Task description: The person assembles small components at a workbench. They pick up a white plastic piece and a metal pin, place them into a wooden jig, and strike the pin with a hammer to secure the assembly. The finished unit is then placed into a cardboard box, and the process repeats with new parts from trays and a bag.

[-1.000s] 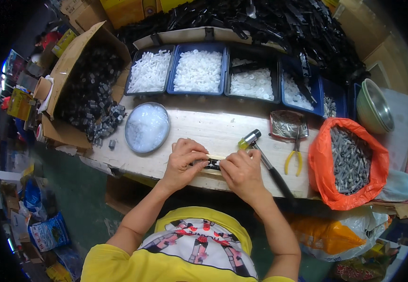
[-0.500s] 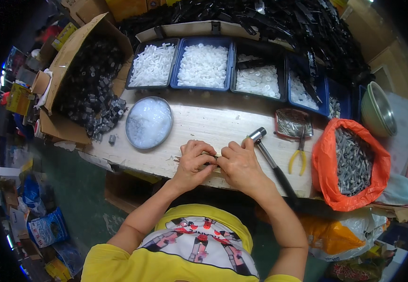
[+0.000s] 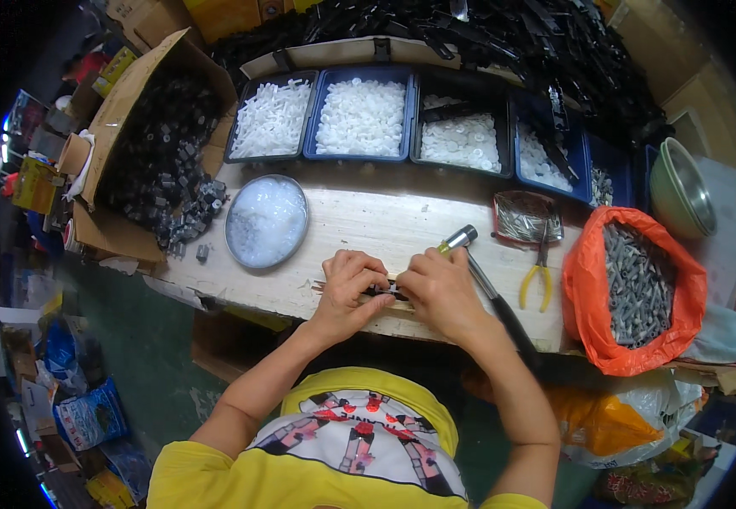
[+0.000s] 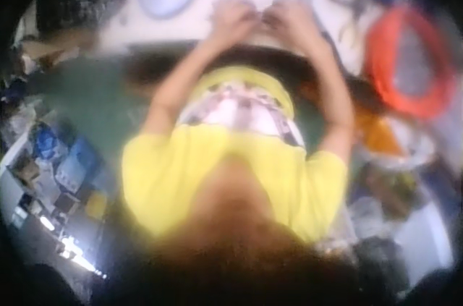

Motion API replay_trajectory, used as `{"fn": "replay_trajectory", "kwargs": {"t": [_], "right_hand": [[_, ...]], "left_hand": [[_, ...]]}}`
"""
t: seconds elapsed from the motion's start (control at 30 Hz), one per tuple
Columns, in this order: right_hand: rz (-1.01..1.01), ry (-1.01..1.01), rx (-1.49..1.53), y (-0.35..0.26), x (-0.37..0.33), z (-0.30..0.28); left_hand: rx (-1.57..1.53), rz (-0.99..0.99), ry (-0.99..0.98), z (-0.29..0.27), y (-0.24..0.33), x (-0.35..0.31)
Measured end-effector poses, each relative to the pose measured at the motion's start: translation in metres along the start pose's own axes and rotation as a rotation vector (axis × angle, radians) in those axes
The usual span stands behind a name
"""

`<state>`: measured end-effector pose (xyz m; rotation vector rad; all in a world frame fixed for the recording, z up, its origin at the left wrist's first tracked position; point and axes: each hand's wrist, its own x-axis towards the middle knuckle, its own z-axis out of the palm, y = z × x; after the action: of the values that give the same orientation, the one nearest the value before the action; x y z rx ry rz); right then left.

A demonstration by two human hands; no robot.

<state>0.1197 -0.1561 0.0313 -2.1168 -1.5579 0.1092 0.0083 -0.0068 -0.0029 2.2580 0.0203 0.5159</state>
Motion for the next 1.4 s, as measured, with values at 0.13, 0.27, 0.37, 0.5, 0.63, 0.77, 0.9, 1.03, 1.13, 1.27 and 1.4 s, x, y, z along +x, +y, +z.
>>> {"fn": "replay_trajectory", "kwargs": {"t": [0.13,0.27,0.37,0.5,0.63,0.77,0.9,1.03,1.13,1.27,1.4], "right_hand": [[0.067,0.104,-0.015,0.006,-0.012,-0.016],[0.210,0.215,-0.147,0.018,-0.040,-0.051],[0.429,0.399,-0.393,0.049,-0.080,-0.088],[0.961,0.287,-0.707,0.116,-0.167,-0.135],[1.141,0.179,-0.628,0.134,-0.191,-0.136],[1.153,0.161,-0.460,0.140,-0.190,-0.136],[1.182,0.217,-0.416,0.134,-0.189,-0.139],[1.232,0.185,-0.451,0.124,-0.170,-0.144],[1.157,0.262,-0.517,0.136,-0.181,-0.138],[1.047,0.426,-0.497,0.161,-0.209,-0.128],[1.037,0.392,-0.647,0.150,-0.190,-0.123]], "left_hand": [[0.036,-0.075,0.006,0.002,0.006,0.002],[0.056,-0.044,0.006,0.003,0.005,0.000],[0.118,0.065,-0.011,0.000,0.001,-0.002],[0.172,0.176,-0.107,-0.005,-0.002,0.004],[0.122,0.128,-0.095,-0.022,-0.018,0.020],[0.366,0.061,0.221,-0.066,-0.063,0.084],[0.501,-0.273,0.360,-0.104,-0.112,0.159],[0.678,-0.402,0.246,-0.103,-0.146,0.189],[0.666,-0.427,0.193,-0.107,-0.148,0.196],[0.400,-0.391,0.281,-0.116,-0.166,0.192],[-0.183,-0.372,0.455,-0.129,-0.172,0.187]]}}
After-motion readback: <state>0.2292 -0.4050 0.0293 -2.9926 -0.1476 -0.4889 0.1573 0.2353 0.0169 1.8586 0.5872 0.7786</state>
